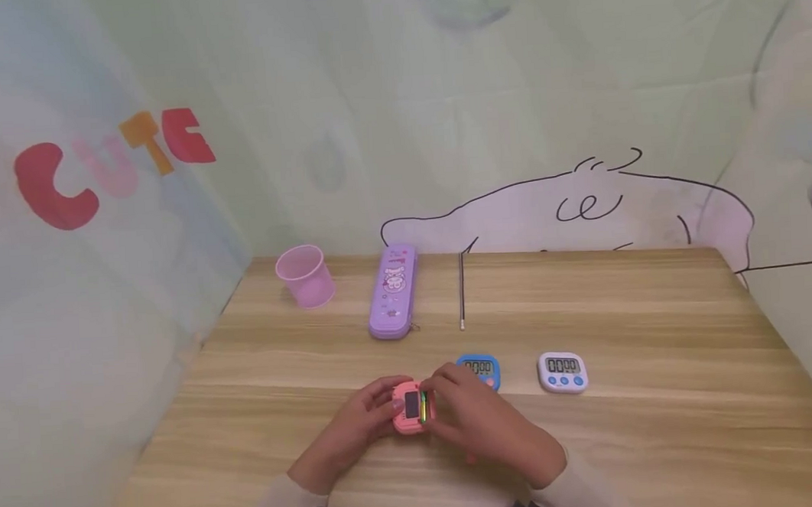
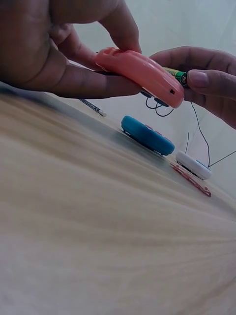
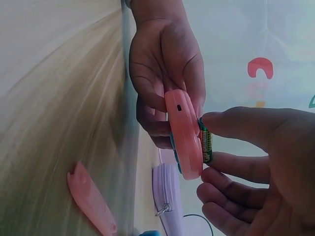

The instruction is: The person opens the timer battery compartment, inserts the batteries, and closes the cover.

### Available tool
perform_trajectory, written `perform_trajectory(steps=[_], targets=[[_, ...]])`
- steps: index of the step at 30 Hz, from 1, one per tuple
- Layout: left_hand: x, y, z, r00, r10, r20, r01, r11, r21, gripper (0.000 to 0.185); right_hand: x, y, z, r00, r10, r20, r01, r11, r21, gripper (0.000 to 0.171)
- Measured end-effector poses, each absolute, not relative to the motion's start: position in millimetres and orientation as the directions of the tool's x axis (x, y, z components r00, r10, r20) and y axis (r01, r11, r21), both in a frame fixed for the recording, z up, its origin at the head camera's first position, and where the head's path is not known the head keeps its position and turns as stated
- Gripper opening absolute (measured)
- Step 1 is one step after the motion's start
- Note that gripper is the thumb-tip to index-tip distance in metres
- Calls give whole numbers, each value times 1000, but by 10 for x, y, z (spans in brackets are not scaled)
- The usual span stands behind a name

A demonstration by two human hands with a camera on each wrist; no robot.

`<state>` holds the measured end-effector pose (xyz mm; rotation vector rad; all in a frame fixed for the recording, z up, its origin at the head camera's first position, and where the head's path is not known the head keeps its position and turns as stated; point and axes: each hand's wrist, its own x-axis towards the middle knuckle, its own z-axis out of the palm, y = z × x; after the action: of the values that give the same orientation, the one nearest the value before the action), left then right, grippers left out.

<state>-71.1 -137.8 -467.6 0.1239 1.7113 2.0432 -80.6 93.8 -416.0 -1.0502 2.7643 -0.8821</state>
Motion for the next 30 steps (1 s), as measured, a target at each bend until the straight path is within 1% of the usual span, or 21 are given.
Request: perform_trajectory(steps=[8,17,22,25,30], targets=[[-691,-1368,-4659,-881,414,-231,-307,-127,943,46,-807,950,-4164,-770,-628,113,-575,605,-551,41],[-699,-1374,-4661,-881,412,-232,-308,-129,943,46,-824,958,-4179,-762,-634,134,-591,594,-546,42],[-710,-1387,-4683,-879,424,-220,-304,-140,942,47,-828,973,-4175,-755,-645,122,-591,588,-552,43],[-717,-1396,-4710,-879,431,-205,-292,-145,946,48,-835,991,-4176,-754,-649,104,-582,587,-563,47],[-719,-1400,-4717,-877,427,-220,-301,-130,945,47,-847,1016,-4192,-754,-653,68,-561,587,-584,56]])
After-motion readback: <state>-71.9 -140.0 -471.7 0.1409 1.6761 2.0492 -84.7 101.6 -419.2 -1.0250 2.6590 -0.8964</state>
